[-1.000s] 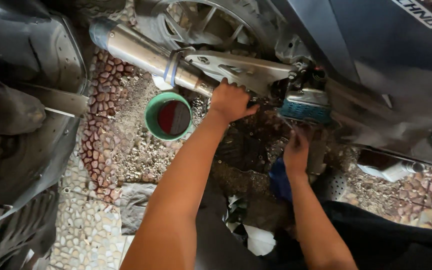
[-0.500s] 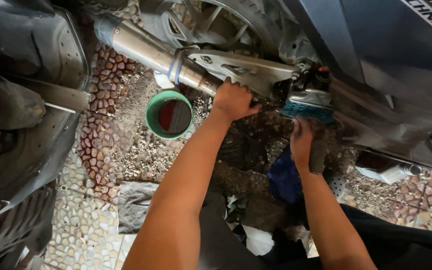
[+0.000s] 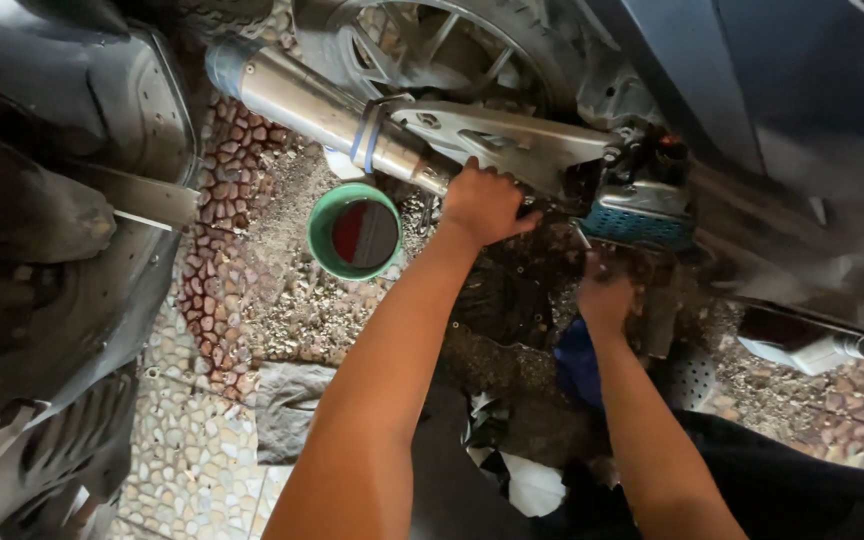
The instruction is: The person is working on the underside of a motorcycle, using a wrench to tighten bolts on the engine area. A green cup containing a red liquid is placed nearby on the floor.
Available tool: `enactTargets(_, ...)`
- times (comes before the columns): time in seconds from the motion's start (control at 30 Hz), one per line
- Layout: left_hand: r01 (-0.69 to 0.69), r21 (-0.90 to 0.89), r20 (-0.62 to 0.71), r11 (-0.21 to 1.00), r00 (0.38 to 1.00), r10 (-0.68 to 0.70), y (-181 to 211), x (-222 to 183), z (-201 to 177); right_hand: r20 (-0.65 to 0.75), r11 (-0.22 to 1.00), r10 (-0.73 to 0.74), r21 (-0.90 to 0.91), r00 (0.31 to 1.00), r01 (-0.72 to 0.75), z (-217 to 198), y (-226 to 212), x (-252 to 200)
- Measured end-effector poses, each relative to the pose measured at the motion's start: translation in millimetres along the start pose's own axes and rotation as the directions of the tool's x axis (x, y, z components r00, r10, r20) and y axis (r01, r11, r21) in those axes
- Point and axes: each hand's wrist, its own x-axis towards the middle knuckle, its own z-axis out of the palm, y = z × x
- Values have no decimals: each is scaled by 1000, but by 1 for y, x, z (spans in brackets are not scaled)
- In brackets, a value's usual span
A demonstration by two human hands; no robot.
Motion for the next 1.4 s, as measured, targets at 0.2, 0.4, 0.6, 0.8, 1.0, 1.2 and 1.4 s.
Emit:
enactTargets(0.2,-19,18,-11,1000,1000,19,1,0,-1,250,854,-186,520,950,30,116,67,58)
enactTargets(0.4,-15,33,9,999,1000,15,1,3,0,780,374,-19,586,626,-719,65,-29,-11)
enactTargets(0.6,-19,28,1,999,1000,19,1,3,0,719,-8,-364,633,592,-774,76,17,-28)
enactTargets(0.8,-14,48,-36,999,999,16,2,0,0,-128,845,-306,420,943,331,3,42,-25)
enactTargets(1.0,-6,36,12,999,1000,6,2,-3,-7,-291,690,-555,363,779,627,21,93,41)
enactTargets(1.2,-4,59,47,998,999,1,2,-2,-8,-246,736,-674,-136,697,664,-70,-10,3)
enactTargets(1.4,3,48,14,999,1000,-4,2,-2,-5,-255,715,-697,-186,670,674,-78,-21,-5)
